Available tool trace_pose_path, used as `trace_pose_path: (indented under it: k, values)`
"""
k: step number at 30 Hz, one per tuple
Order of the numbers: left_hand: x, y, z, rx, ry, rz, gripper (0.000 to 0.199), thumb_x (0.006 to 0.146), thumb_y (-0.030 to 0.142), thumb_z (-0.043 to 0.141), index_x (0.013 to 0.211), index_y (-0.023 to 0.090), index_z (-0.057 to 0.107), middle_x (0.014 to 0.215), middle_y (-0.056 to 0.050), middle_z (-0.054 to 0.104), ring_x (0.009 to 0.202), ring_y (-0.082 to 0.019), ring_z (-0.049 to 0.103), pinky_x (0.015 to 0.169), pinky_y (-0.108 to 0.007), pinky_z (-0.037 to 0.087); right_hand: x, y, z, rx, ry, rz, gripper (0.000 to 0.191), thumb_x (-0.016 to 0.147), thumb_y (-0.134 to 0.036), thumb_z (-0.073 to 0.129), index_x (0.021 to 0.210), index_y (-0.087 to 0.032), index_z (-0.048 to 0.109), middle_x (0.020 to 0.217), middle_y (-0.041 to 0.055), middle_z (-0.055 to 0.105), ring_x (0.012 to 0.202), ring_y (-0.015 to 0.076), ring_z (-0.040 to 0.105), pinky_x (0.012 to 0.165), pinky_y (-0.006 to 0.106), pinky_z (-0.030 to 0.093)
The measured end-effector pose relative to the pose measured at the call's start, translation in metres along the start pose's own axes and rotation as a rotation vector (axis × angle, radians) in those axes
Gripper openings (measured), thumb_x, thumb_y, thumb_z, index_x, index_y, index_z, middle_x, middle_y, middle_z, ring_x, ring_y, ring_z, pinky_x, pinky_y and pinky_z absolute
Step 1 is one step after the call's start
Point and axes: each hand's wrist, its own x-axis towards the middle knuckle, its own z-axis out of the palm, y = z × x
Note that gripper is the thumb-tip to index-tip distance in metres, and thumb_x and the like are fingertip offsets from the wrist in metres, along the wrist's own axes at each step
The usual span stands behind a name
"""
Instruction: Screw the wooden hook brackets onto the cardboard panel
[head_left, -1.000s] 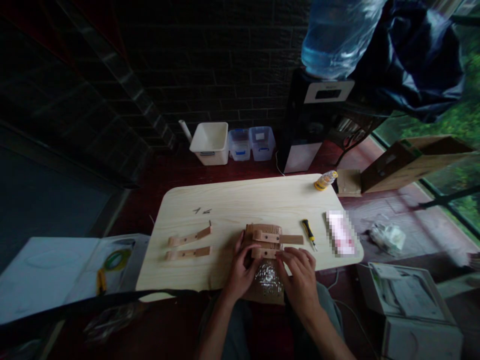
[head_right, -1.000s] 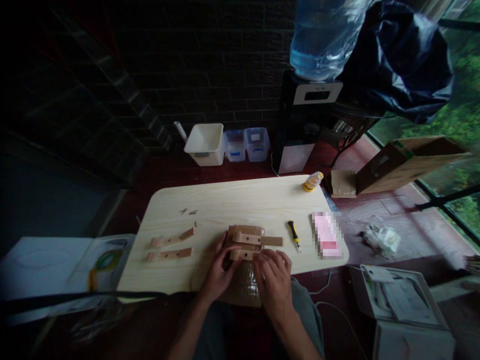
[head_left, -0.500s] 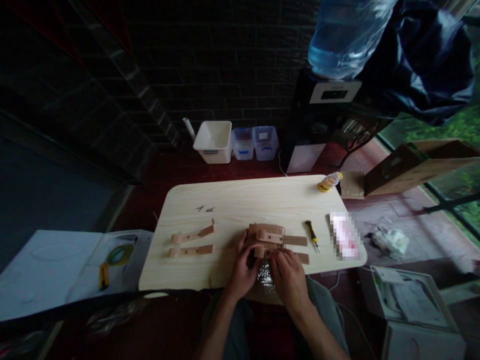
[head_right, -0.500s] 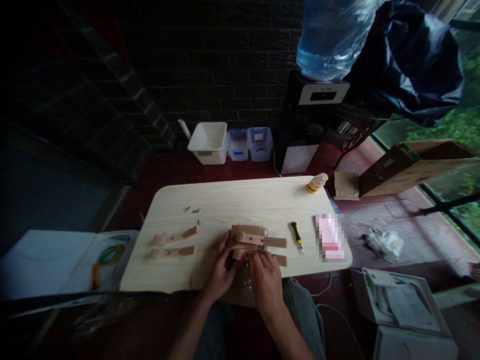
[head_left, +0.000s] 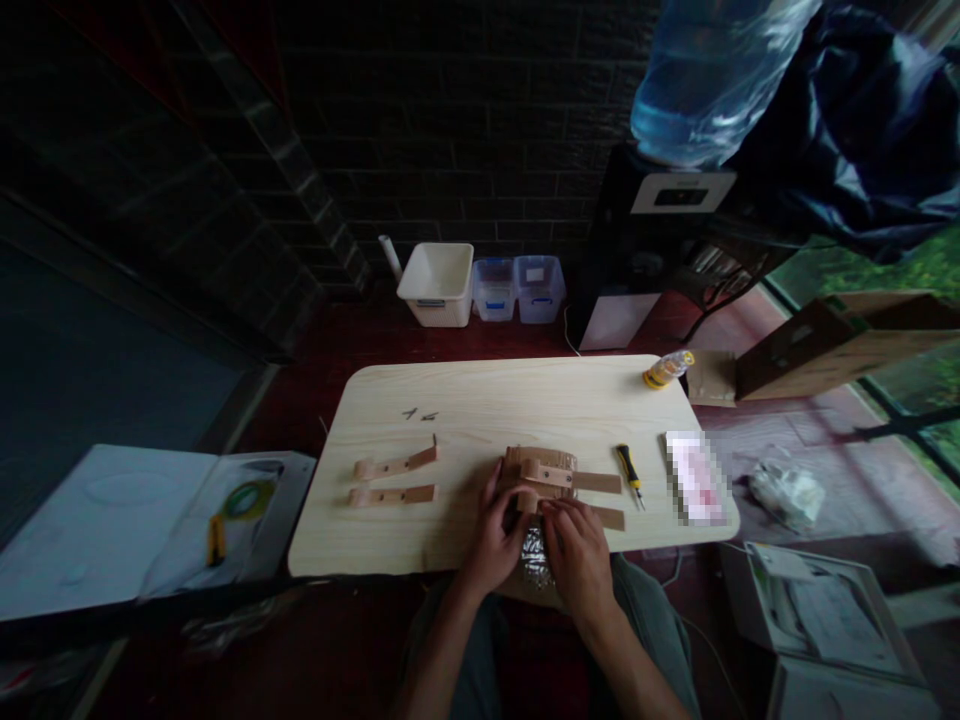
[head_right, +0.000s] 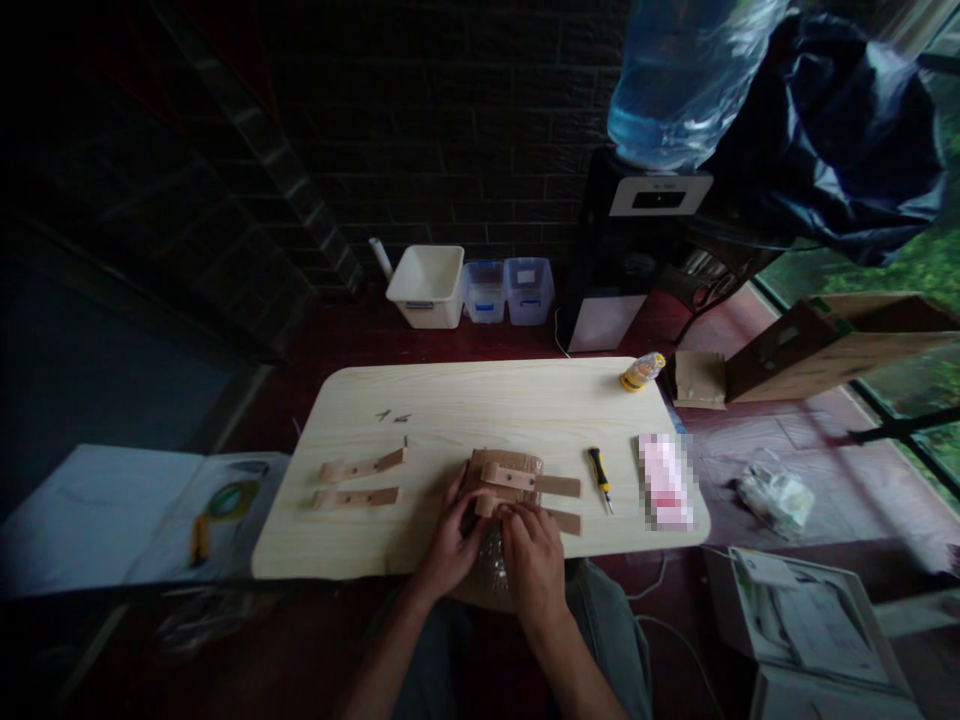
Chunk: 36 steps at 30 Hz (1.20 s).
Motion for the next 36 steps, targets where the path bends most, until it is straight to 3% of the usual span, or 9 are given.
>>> trace_pose_path:
  k: [21,27,36]
  values:
    - [-0.0003,-0.0029,0.0016,0.008,0.022,0.042,0.025,0.097,0.033,0.057,0.121,0.027,0.062,0.159,-0.008,0.032,0.151,-0.028,0.026,0.122,-0.051,0.03,-0.0022,0.0007,0.0021,-0.016,0.007,-0.026,0.022,0.1,-0.015,0.051,0.112,-0.021,0.069,0.099,0.0077,0.074,0.102,0.0223,0.066,0.089,0.04,0.053]
    - [0.0001,-0.0059,0.004,0.007,0.025,0.043,0.026,0.097,0.034,0.056,0.122,0.027,0.062,0.163,-0.006,0.025,0.152,-0.028,0.024,0.124,-0.05,0.027,-0.0048,0.0063,0.0039,-0.003,-0.02,-0.051,0.022,0.101,-0.017,0.051,0.115,-0.021,0.068,0.101,0.0072,0.075,0.104,0.0228,0.066,0.091,0.04,0.052]
    - [-0.0027,-0.0036,0.0031,-0.009,0.028,0.037,0.027,0.097,0.037,0.057,0.122,0.028,0.062,0.161,-0.006,0.029,0.152,-0.027,0.024,0.123,-0.05,0.028,-0.0104,0.0054,-0.0008,0.063,-0.006,-0.057,0.028,0.1,-0.015,0.05,0.122,-0.022,0.065,0.111,0.0071,0.074,0.11,0.0217,0.064,0.094,0.04,0.054]
